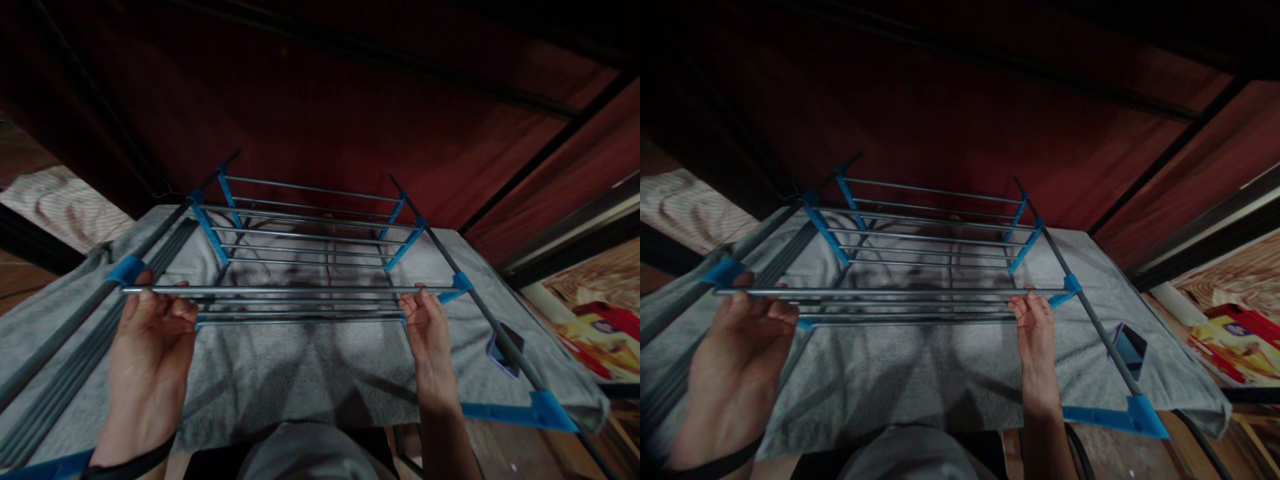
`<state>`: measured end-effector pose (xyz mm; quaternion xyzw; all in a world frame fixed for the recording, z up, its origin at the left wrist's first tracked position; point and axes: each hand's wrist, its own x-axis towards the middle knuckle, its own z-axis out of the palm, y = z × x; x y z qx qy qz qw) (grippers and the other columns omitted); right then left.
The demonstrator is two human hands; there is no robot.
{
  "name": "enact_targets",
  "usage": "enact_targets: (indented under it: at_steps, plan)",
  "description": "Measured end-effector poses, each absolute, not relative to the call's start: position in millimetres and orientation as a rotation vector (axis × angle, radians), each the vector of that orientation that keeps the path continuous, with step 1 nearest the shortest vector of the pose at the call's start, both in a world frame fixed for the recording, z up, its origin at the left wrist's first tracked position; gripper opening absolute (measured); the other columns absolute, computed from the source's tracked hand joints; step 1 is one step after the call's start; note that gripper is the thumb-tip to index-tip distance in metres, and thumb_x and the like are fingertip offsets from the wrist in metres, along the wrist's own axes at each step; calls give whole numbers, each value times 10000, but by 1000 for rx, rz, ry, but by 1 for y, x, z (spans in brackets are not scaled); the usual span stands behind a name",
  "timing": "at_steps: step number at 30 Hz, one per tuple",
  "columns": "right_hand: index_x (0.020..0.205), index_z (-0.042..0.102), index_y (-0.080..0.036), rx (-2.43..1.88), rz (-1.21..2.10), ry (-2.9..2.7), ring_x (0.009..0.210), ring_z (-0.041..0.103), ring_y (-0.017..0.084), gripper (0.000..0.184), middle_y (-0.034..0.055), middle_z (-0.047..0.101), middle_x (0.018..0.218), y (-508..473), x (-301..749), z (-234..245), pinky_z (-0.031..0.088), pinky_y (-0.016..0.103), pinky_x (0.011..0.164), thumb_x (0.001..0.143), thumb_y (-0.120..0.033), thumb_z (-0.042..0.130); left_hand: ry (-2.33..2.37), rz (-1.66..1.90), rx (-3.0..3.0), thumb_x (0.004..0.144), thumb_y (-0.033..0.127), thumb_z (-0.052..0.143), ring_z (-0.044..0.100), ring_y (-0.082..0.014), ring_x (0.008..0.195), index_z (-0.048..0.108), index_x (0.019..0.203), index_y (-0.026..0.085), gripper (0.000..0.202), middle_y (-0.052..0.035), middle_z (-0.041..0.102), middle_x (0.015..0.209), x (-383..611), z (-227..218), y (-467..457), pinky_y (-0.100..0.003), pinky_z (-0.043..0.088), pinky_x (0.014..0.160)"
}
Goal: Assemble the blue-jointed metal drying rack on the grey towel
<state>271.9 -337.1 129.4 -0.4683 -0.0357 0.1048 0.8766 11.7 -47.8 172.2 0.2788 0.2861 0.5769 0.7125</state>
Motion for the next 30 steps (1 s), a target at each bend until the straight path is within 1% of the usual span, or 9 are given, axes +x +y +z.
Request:
enact_targets:
  at_steps: [2, 5, 11, 15, 19, 22, 24, 28, 30]
  plan:
    - [755, 605, -207, -974, 216, -68, 737, 676, 99, 250, -49, 687, 841, -337, 273, 130, 578, 239, 697, 696, -297, 830, 646, 1284, 626, 815, 114, 670, 584, -119, 717, 701, 966, 182, 169, -13, 620, 751, 12, 172, -46, -145, 444, 498]
    - [752, 603, -207, -973, 215, -61, 735, 676, 103, 254, -47, 687, 832, -336, 273, 130, 581, 244, 703, 690, -293, 833, 644, 1290, 632, 802, 91, 653, 530, -106, 639, 697, 988, 181, 212, -5, 589, 709, 12, 172, -44, -160, 442, 506]
    - [759, 605, -208, -971, 211, -68, 737, 672, 102, 247, -47, 682, 816, -336, 273, 130, 574, 241, 701, 695, -289, 829, 645, 1361, 777, 780, 98, 658, 501, -102, 578, 684, 947, 151, 178, 14, 540, 626, 16, 171, -48, -173, 429, 527]
    - [773, 609, -211, -988, 219, -74, 733, 666, 100, 246, -46, 680, 798, -337, 273, 129, 567, 241, 701, 698, -303, 825, 642, 1433, 811, 791, 107, 643, 522, -102, 570, 674, 945, 132, 159, -4, 596, 665, 21, 169, -49, -178, 415, 517]
    - [791, 612, -214, -997, 208, -61, 732, 667, 103, 258, -51, 676, 788, -337, 274, 128, 561, 248, 706, 684, -299, 831, 668, 1470, 815, 749, 141, 705, 539, -103, 557, 661, 916, 128, 174, 13, 600, 667, 22, 165, -48, -193, 411, 500]
    - [798, 615, -213, -1012, 208, -56, 727, 664, 106, 256, -51, 668, 759, -337, 274, 129, 557, 250, 704, 686, -305, 827, 700, 1462, 790, 743, 162, 718, 547, -101, 541, 649, 905, 124, 180, 1, 635, 694, 22, 163, -47, -197, 411, 497]
    - [805, 621, -210, -1027, 211, -61, 722, 661, 105, 250, -49, 666, 750, -337, 274, 129, 554, 248, 701, 696, -316, 820, 698, 1454, 782, 771, 145, 682, 529, -90, 514, 645, 904, 122, 140, -2, 649, 703, 22, 162, -48, -195, 406, 487]
    - [842, 638, -213, -1031, 215, -70, 722, 660, 102, 241, -51, 673, 771, -339, 274, 128, 553, 249, 707, 709, -313, 812, 640, 1489, 757, 766, 60, 660, 567, -83, 571, 635, 877, 112, 125, -11, 671, 884, 22, 160, -47, -198, 428, 494]
    - [859, 644, -214, -1021, 216, -74, 719, 658, 101, 243, -54, 674, 767, -340, 275, 127, 552, 250, 707, 711, -307, 812, 631, 1481, 741, 771, 45, 661, 567, -77, 569, 637, 884, 105, 130, -2, 651, 871, 21, 159, -47, -196, 434, 494]
